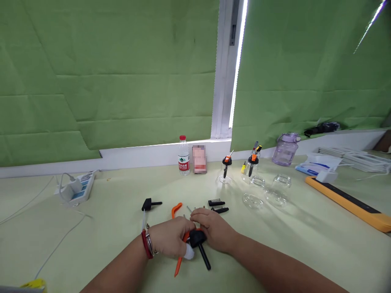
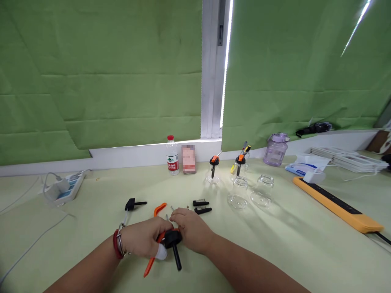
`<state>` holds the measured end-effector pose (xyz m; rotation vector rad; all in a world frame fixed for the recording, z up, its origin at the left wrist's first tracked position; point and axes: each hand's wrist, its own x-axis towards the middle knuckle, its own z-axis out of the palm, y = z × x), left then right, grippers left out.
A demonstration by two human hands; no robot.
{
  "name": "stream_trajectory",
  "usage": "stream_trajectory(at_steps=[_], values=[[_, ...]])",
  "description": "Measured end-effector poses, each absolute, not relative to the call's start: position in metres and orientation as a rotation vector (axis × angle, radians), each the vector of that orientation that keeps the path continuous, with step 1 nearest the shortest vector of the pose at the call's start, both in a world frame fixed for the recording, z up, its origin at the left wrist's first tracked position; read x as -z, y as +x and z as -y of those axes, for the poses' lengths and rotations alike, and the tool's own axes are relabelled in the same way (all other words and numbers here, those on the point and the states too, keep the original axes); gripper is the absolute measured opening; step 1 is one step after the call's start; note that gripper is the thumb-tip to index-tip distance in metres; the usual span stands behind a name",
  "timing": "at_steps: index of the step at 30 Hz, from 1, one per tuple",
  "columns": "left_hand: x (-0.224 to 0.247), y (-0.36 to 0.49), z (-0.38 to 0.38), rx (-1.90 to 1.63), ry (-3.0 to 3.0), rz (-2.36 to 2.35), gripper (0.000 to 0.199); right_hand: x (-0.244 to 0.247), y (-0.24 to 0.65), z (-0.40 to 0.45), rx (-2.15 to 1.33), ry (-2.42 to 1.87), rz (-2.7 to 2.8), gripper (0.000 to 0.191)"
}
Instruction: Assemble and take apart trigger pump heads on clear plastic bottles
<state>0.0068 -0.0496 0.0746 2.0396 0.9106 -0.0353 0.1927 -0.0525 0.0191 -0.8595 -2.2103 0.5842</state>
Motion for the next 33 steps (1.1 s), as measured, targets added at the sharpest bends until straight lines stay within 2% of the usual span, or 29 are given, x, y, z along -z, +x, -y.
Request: stream_trajectory(at_steps=[2, 6, 8, 12, 15, 21, 26, 30, 31, 33], values=[[-0.078, 0.008, 0.05, -0.106, 1.99, -0.924, 0.013, -0.026, 0.193, 0.058, -0.811, -0.932, 1.961, 0.026], [-0.08, 0.018, 0.055, -0.355, 1.945, -0.83, 0.01, -0.032, 0.194, 0.066, -1.475, -0.87, 1.62, 0.032], [-0.077, 0.019, 0.054, -0.423, 1.982, -0.896, 0.008, -0.033, 0.195, 0.066, -1.602, -0.816, 1.585, 0.035], [-0.072, 0.008, 0.04, -0.485, 2.023, -1.143, 0.017, -0.04, 0.203, 0.056, -1.436, -0.905, 1.417, 0.035], [-0.07, -0.008, 0.022, -0.548, 1.956, -1.62, 0.023, -0.048, 0.219, 0.044, -1.291, -1.006, 1.19, 0.03], [-0.06, -0.035, 0.0, -0.412, 1.904, -2.001, 0.011, -0.055, 0.234, 0.039, -1.259, -1.08, 1.096, 0.029], [-0.055, -0.031, 0.002, -0.235, 1.967, -2.026, 0.011, -0.053, 0.222, 0.048, -1.341, -1.079, 1.23, 0.037], [-0.068, -0.011, 0.022, -0.242, 2.1, -2.048, 0.023, -0.051, 0.215, 0.053, -1.388, -1.057, 1.325, 0.035], [-0.071, -0.004, 0.03, -0.263, 2.176, -1.998, 0.027, -0.051, 0.213, 0.055, -1.422, -1.031, 1.339, 0.034], [-0.074, 0.009, 0.048, -0.409, 2.479, -1.577, 0.046, -0.052, 0.209, 0.06, -1.519, -0.945, 1.368, 0.032]])
